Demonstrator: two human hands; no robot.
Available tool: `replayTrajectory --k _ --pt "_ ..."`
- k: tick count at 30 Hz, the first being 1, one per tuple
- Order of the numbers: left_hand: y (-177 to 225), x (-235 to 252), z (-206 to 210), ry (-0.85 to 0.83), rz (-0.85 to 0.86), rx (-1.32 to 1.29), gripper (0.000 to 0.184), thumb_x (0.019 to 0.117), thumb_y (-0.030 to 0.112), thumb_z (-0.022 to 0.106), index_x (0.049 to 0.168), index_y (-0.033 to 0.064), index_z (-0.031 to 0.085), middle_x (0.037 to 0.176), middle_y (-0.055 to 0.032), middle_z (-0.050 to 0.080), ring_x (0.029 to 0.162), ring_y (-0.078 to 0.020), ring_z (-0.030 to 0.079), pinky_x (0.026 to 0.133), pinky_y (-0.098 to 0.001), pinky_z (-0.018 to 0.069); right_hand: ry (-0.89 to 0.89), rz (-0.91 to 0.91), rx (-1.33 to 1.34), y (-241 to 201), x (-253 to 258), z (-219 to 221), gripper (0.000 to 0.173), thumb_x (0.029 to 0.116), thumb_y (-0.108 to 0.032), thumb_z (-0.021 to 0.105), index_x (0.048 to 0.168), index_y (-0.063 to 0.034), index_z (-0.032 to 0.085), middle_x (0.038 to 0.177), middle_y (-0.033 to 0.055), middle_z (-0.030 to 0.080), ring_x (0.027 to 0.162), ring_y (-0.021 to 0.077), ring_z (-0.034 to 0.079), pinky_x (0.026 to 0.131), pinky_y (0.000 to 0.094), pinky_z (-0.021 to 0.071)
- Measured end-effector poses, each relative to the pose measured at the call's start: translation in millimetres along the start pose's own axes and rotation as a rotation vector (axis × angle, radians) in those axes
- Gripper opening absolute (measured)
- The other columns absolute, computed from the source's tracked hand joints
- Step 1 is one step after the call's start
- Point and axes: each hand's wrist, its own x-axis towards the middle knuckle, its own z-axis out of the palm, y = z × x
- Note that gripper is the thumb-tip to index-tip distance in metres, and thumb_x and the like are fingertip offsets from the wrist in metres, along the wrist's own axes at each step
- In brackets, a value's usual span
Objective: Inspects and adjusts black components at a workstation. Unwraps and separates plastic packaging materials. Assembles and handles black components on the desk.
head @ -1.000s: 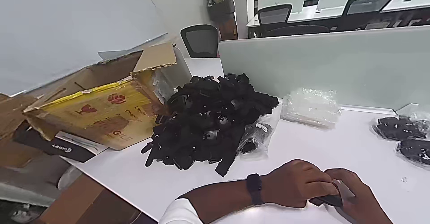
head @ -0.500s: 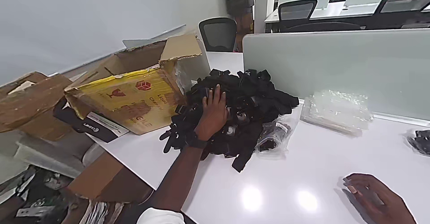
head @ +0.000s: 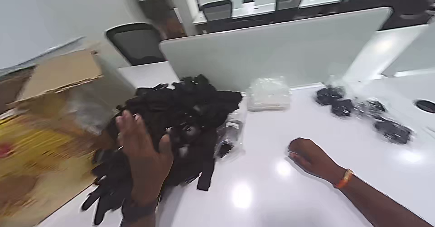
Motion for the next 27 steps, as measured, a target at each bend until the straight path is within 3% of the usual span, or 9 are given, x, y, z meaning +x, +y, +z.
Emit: replayTrajectory --k 2,4,5,10,13,16,19,23,27 --pt "38 -7 -3 0.069 0.172 -0.167 0.066 0.1059 0.049 0.040 0.156 0.0067 0.039 0.165 -0.0232 0.028 0.155 -0.0416 0.020 0.125 -0.0591 0.0202 -0.030 -0.046 -0.065 -1 3 -2 0.031 0.1037 -0.036 0.052 0.107 -0.0101 0.070 0.112 0.0101 0.070 0.112 0.0262 0.065 0.098 0.0498 0.0485" --pt "88 -19 1 -0.015 0.306 -0.354 0.054 0.1033 0.048 0.048 0.151 0.0228 0.046 0.163 -0.0104 0.037 0.154 -0.0299 0.027 0.123 -0.0535 0.0265 -0.032 -0.069 -0.136 -2 5 -7 0.029 0.1031 -0.034 0.052 0.108 -0.0117 0.070 0.112 0.0079 0.071 0.111 0.0253 0.065 0.098 0.0496 0.0471" --pt "115 -28 6 -0.085 0.367 -0.443 0.047 0.1020 0.046 0.051 0.144 0.0246 0.051 0.159 -0.0083 0.043 0.152 -0.0269 0.031 0.121 -0.0525 0.0288 -0.013 -0.077 -0.169 -2 7 -11 0.028 0.1033 -0.033 0.052 0.109 -0.0122 0.070 0.112 0.0071 0.071 0.109 0.0246 0.065 0.098 0.0488 0.0465" --pt "221 -84 61 -0.500 0.725 -0.685 0.040 0.1020 0.037 0.054 0.131 0.0131 0.066 0.149 -0.0150 0.055 0.143 -0.0359 0.045 0.112 -0.0543 0.0410 0.104 0.006 -0.332 15 7 -48 0.028 0.1020 -0.029 0.053 0.109 -0.0095 0.071 0.114 0.0093 0.072 0.108 0.0281 0.067 0.095 0.0528 0.0484" --pt "256 -96 86 -0.683 0.839 -0.634 0.040 0.0981 0.035 0.060 0.131 0.0128 0.066 0.152 -0.0129 0.052 0.143 -0.0361 0.046 0.108 -0.0549 0.0441 0.307 0.270 -0.498 43 -4 -98 0.028 0.0956 -0.028 0.064 0.111 -0.0061 0.073 0.117 0.0142 0.071 0.113 0.0346 0.066 0.095 0.0595 0.0498" --pt "280 -87 109 -0.844 0.801 -0.604 0.042 0.0978 0.034 0.062 0.133 0.0113 0.065 0.154 -0.0119 0.050 0.144 -0.0343 0.044 0.112 -0.0544 0.0410 0.487 0.663 -0.568 82 -36 -151 0.036 0.0963 -0.030 0.067 0.119 -0.0026 0.069 0.125 0.0238 0.064 0.117 0.0447 0.060 0.095 0.0677 0.0464" --pt "290 -77 141 -0.854 0.705 -0.612 0.040 0.0991 0.032 0.059 0.131 0.0098 0.066 0.152 -0.0105 0.052 0.143 -0.0297 0.046 0.114 -0.0512 0.0396 0.549 0.972 -0.475 110 -72 -176 0.051 0.0938 -0.040 0.071 0.126 -0.0008 0.063 0.135 0.0300 0.054 0.121 0.0549 0.052 0.090 0.0759 0.0401" --pt "279 -79 178 -0.753 0.589 -0.675 0.030 0.0997 0.029 0.057 0.119 0.0118 0.072 0.137 -0.0066 0.063 0.129 -0.0252 0.058 0.104 -0.0477 0.0483 0.525 1.135 -0.363 118 -79 -179 0.069 0.0889 -0.044 0.075 0.139 -0.0027 0.054 0.143 0.0308 0.048 0.125 0.0570 0.049 0.090 0.0781 0.0408" --pt "265 -77 187 -0.664 0.371 -0.844 0.021 0.0962 0.023 0.062 0.105 0.0094 0.075 0.113 -0.0064 0.072 0.106 -0.0200 0.067 0.092 -0.0383 0.0553 0.329 1.188 -0.384 126 -73 -167 0.072 0.0857 -0.040 0.081 0.140 -0.0013 0.053 0.141 0.0315 0.049 0.127 0.0568 0.048 0.089 0.0769 0.0427"
